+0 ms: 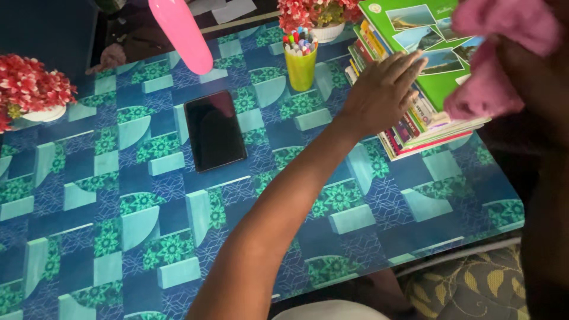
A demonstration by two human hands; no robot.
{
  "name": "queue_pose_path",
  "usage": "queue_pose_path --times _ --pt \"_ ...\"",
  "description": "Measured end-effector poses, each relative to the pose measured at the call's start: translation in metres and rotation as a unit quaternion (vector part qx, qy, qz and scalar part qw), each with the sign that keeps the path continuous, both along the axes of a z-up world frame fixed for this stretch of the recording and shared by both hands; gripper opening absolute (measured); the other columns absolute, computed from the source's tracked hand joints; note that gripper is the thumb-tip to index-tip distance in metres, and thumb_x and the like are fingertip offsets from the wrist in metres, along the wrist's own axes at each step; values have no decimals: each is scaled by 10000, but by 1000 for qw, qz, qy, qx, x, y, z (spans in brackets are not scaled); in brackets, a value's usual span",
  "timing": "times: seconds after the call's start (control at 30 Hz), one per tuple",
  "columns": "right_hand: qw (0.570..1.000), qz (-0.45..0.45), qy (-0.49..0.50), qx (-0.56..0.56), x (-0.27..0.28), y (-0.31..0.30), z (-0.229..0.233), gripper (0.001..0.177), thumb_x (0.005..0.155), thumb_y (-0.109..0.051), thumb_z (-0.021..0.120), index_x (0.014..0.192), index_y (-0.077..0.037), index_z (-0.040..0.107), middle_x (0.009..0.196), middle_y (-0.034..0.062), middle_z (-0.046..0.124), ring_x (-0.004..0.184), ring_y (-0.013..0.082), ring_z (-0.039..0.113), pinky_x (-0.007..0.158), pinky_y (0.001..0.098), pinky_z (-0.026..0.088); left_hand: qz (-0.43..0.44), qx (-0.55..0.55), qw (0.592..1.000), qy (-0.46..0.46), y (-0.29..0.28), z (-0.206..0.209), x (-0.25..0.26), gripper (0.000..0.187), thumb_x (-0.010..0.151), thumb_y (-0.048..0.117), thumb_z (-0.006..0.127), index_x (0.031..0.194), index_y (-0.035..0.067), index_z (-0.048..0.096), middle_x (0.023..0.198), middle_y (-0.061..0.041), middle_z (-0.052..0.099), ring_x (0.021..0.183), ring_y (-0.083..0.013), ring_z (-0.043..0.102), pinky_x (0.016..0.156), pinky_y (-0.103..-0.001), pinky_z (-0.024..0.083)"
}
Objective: The person wipes a patterned table surface with a pink cloth, then cleans a black tablet by wiping its screen and back cover. They move a pink bottle and a stack of books to access the surface, then return the items after cleaning.
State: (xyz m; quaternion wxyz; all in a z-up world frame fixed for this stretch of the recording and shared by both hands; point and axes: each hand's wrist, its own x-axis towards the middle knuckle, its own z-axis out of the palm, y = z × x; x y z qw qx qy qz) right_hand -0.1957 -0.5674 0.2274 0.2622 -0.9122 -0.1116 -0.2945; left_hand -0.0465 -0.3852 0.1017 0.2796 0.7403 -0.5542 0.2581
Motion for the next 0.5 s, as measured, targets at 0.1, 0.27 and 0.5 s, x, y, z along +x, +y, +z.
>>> queue_pose_path --times 0.1,0.27,0.5 --pt "998 -4 -24 -49 34 -16 -3 269 898 -47 789 1149 -5 701 1060 163 736 926 284 732 788 357 581 23 20 1000 -1 -6 -7 0 511 982 342 610 1431 108 539 1506 -68 522 1425 -286 484 1173 -487 423" --pt "967 -119 -38 -222 92 -10 -17 278 904 -102 844 1153 -25 748 1012 188 737 877 349 716 717 403 560 22 22 998 52 -4 -13 -1 492 1003 357 582 1429 112 560 1522 -60 537 1470 -249 469 1197 -468 438" --pt "977 -44 29 -209 141 -20 -48 414 870 -343 806 1163 -57 745 1051 199 734 929 387 695 835 474 561 47 17 997 55 -8 -19 -4 486 995 395 572 1424 168 570 1515 -41 526 1470 -237 455 1177 -499 443"
